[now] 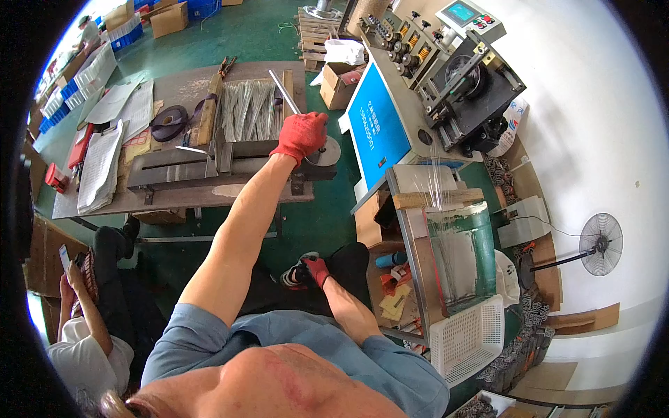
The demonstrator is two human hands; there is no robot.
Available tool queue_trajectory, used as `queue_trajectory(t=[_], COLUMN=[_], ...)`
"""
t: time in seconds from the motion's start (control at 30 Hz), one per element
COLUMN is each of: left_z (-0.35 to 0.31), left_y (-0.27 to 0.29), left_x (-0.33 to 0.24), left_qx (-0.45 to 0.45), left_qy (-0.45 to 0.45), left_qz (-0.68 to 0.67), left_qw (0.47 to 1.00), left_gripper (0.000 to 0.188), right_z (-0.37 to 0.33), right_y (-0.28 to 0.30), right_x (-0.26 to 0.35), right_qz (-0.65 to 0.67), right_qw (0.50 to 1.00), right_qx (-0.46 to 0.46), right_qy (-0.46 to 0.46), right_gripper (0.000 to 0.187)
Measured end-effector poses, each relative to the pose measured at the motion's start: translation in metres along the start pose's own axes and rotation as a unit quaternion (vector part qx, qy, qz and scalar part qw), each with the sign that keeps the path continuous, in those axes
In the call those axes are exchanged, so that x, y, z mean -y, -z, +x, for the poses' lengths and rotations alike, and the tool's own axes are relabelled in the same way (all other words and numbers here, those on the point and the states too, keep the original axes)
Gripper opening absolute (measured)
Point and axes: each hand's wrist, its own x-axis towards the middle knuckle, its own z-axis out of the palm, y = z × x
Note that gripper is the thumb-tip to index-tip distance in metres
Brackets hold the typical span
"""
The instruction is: Manually bending thin metal tubes using a bench-mounted bending jig.
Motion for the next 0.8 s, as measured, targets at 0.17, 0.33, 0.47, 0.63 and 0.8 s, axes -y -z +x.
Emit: queue_trajectory(t=[0.17,0.33,0.47,0.63,0.8], left_z=[-0.005,0.003,-0.004,-0.001,0.001], left_y=[-0.003,-0.001,-0.005,-0.003,0.004], left_x=[0.009,-0.005,0.009,0.002,-0.006], left_qx=[-0.01,-0.027,-0.022,-0.017,-0.004], left_qy=[0.007,-0.021,-0.004,-0.007,-0.005], left_qz=[0.017,0.013,0.02,0.017,0.001], left_qw=[1.0,0.999,1.0,1.0,1.0], left_gripper=[0.022,0.023,0.023,0.023,0.022], right_z=[-0.007,0.028,0.0,0.001,0.016], right_y=[-0.001,-0.002,-0.002,-0.001,-0.003], right_x=[0.014,-0.04,0.001,-0.002,-0.023], right_qz=[-0.018,-0.05,0.006,-0.01,-0.027], right_qw=[0.999,0.996,0.999,1.0,0.999], right_qx=[0.026,0.051,0.04,0.01,0.005], right_qy=[-0.01,0.057,0.001,0.022,-0.026], right_gripper=[0.045,0.042,0.041,0.043,0.044])
